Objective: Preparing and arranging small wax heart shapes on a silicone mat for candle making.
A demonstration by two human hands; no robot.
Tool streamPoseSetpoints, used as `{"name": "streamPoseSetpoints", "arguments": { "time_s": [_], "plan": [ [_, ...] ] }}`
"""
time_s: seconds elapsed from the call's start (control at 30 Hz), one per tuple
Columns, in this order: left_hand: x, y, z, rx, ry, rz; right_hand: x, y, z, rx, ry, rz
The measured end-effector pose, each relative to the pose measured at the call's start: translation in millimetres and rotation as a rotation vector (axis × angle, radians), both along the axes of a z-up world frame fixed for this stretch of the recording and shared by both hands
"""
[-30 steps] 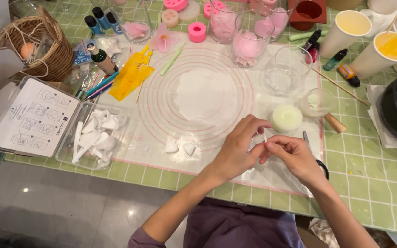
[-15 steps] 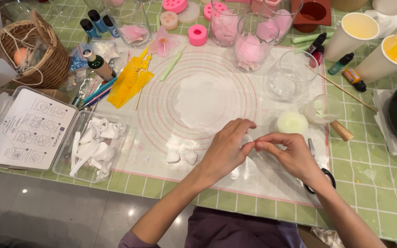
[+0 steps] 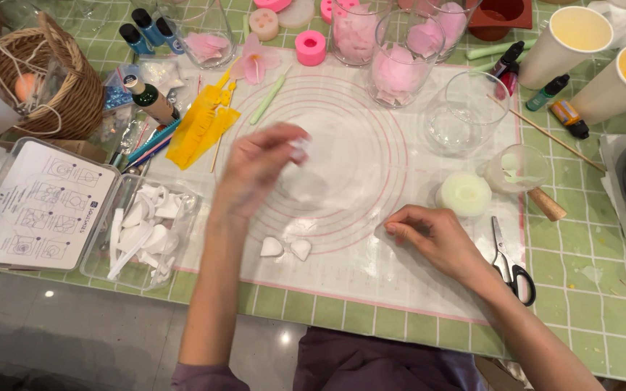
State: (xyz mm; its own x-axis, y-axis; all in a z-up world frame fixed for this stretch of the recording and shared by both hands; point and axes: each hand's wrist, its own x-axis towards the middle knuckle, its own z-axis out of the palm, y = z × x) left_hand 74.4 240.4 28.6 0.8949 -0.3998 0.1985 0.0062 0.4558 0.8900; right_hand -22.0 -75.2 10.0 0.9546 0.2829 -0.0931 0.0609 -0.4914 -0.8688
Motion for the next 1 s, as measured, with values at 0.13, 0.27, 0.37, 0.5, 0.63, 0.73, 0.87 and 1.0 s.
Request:
{"name": "streamPoseSetpoints", "arguments": {
  "time_s": [0.13, 0.27, 0.37, 0.5, 0.63, 0.73, 0.87, 1.0],
  "plan": [
    [7.6, 28.6, -3.0, -0.246, 0.086, -0.016, -0.3, 1.7, -10.2, 0.01, 0.081, -0.014],
    [2.4, 22.9, -9.9, -0.315, 0.114, -0.08, -3.5, 2.3, -14.4, 0.008, 0.018, -0.015],
    [1.9, 10.8, -17.8, -0.349, 0.127, -0.092, -4.4, 3.9, -11.5, -0.034, 0.008, -0.039],
    [-3.4, -5.6, -24.2, -0.407, 0.139, -0.135, -6.5, 2.2, -10.1, -0.079, -0.013, -0.042],
    [-22.5, -31.5, -8.8, -0.36, 0.135, -0.123, -7.4, -6.4, -28.1, 0.078, -0.015, -0.029],
    [-41.4, -54.3, -7.6, -0.245, 0.157, -0.072, -4.9, -12.2, -32.9, 0.365, 0.023, -0.053],
    [-67.5, -92.5, -2.3, -0.044, 0.252, -0.005, -5.3, -19.2, -23.7, 0.575, 0.002, -0.069],
    [-80.9, -117.8, -3.2, 0.017, 0.174, 0.056, -5.0, -25.6, -28.1, 0.7, -0.002, -0.043]
  ]
}}
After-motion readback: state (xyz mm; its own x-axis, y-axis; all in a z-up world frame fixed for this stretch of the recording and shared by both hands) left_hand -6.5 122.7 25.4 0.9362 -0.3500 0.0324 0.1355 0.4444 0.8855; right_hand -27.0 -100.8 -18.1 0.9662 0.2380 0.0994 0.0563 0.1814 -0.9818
